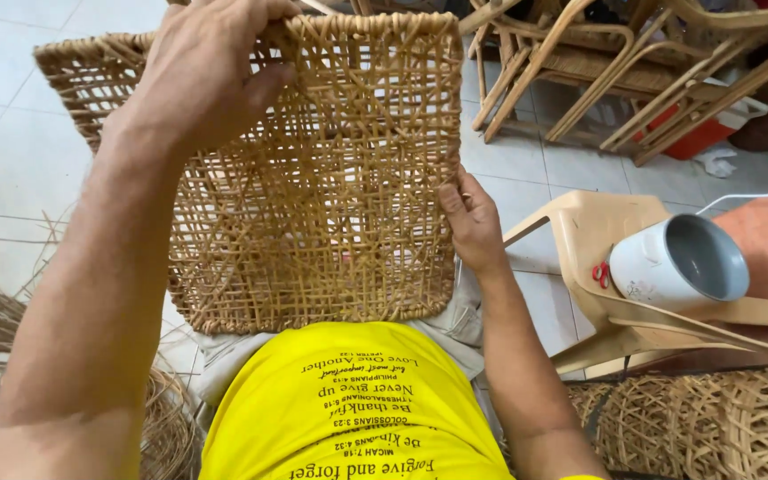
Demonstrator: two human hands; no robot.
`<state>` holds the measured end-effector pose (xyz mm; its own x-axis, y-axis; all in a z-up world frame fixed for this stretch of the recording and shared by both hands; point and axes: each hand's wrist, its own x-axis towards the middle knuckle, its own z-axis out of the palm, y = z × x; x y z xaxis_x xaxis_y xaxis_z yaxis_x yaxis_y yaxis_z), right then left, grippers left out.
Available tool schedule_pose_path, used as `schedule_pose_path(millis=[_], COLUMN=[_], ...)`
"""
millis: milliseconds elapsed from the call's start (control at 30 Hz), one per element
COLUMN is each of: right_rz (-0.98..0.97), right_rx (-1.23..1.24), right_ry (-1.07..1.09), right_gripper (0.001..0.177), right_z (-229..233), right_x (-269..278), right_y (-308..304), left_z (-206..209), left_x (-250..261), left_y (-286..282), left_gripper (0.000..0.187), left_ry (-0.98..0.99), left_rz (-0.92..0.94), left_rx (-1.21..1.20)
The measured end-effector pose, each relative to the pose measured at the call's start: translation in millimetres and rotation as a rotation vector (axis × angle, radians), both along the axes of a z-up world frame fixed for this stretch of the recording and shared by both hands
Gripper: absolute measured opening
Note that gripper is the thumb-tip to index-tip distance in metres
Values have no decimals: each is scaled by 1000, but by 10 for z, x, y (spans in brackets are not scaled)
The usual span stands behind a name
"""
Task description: Weaving rattan strips into a frame to create a basket or furniture component.
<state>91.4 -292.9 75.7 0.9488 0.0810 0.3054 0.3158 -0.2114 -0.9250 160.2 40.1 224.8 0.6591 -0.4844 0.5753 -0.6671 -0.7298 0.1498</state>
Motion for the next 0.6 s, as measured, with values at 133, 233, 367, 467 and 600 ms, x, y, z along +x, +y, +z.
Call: schedule_pose_path(millis=[133, 233, 367, 467, 600], right_rz=[16, -33, -147, -151, -148], right_rx=[-32, -46, -54, -55, -62], right_ry=[-73, -74, -15, 11, -12], right_gripper=[76, 70, 43, 40, 35], right_z=[92, -35, -297, -289, -362], right_x=[-41, 26, 79, 24, 47], right_y=[165, 134, 9, 14, -21], left_z=[-157, -261, -479, -551, -657], left_x=[315, 436, 587, 635, 756], left_y=[-22, -112, -258, -316, -353], left_gripper=[34, 46, 56, 47, 52], left_ry=[217, 226, 5, -61, -43], left_rz=[45, 80, 191, 226, 240], left_rx=[-62, -130, -185, -199, -185])
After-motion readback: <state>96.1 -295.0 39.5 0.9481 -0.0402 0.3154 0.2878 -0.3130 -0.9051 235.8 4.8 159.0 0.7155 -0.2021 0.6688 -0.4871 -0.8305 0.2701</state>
